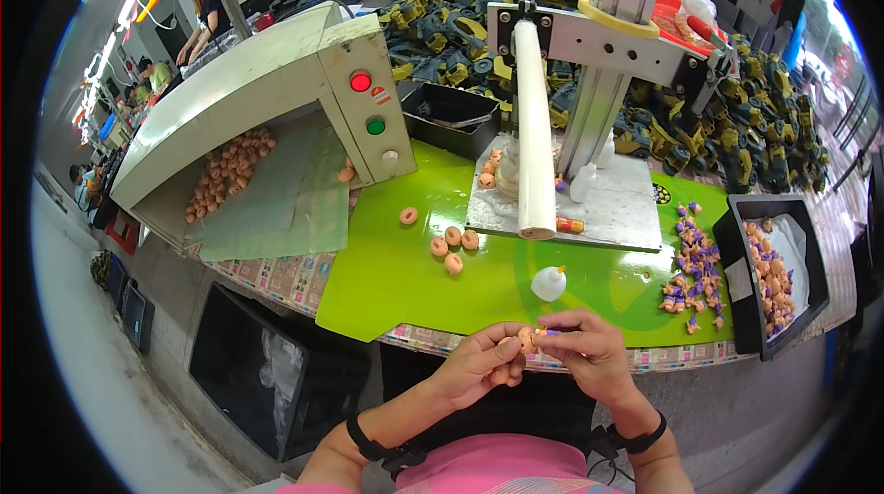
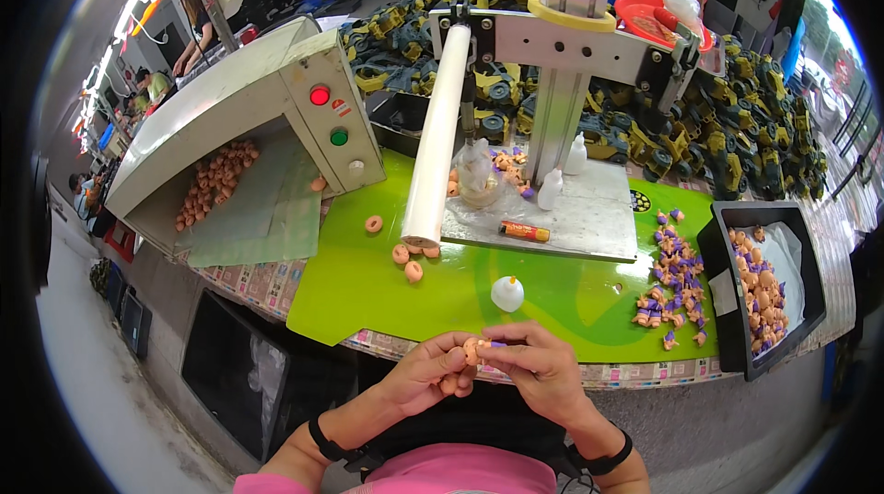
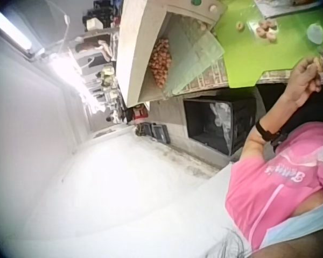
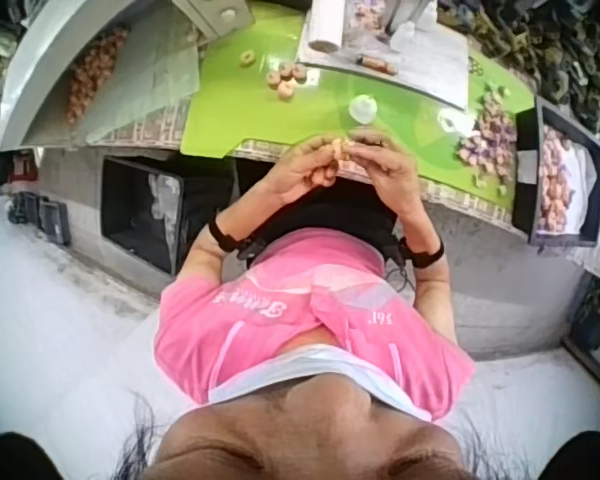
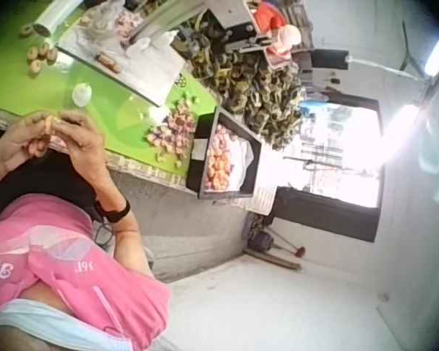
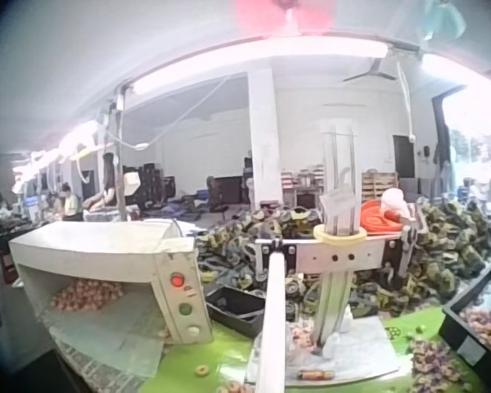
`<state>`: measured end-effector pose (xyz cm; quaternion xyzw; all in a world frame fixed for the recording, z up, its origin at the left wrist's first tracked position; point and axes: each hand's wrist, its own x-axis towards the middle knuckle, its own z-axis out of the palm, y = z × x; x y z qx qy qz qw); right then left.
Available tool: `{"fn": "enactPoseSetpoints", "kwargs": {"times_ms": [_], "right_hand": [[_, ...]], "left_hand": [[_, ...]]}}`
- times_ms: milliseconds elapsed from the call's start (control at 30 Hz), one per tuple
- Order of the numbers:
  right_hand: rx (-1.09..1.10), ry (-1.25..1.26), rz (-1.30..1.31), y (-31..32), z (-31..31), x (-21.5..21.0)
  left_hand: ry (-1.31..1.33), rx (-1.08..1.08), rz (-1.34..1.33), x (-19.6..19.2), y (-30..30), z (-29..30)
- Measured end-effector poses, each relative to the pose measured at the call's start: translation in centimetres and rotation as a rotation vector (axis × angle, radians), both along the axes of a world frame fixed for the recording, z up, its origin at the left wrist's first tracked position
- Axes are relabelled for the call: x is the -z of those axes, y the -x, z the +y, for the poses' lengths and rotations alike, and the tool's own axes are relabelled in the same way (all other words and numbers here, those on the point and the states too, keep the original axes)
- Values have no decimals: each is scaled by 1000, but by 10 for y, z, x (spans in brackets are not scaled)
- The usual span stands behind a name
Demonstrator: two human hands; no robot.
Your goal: Apply glue and assemble small plastic toy components at a factory workbench.
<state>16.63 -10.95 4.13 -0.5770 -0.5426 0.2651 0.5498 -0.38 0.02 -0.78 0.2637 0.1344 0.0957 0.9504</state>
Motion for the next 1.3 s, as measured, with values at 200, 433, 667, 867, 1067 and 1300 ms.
{"fn": "enactPoseSetpoints", "kwargs": {"times_ms": [200, 433, 667, 867, 1067, 1300], "right_hand": [[25, 60, -79, -5, -5, -7], [-76, 77, -83, -12, -8, -18], [-117, -14, -200, -17, -3, -15], [-284, -102, -354, -30, 20, -30], [-138, -477, -789, -37, 114, -110], [301, -952, -1035, -95, 231, -218]], "left_hand": [[-100, -68, 77, -5, -3, -5], [-354, -119, 209, -15, -4, -9], [-1, 48, 103, -15, -5, -4], [-17, -3, 95, -20, 2, 2], [-65, -126, 172, -39, 11, 23], [-87, -150, 161, -49, 21, 28]]}}
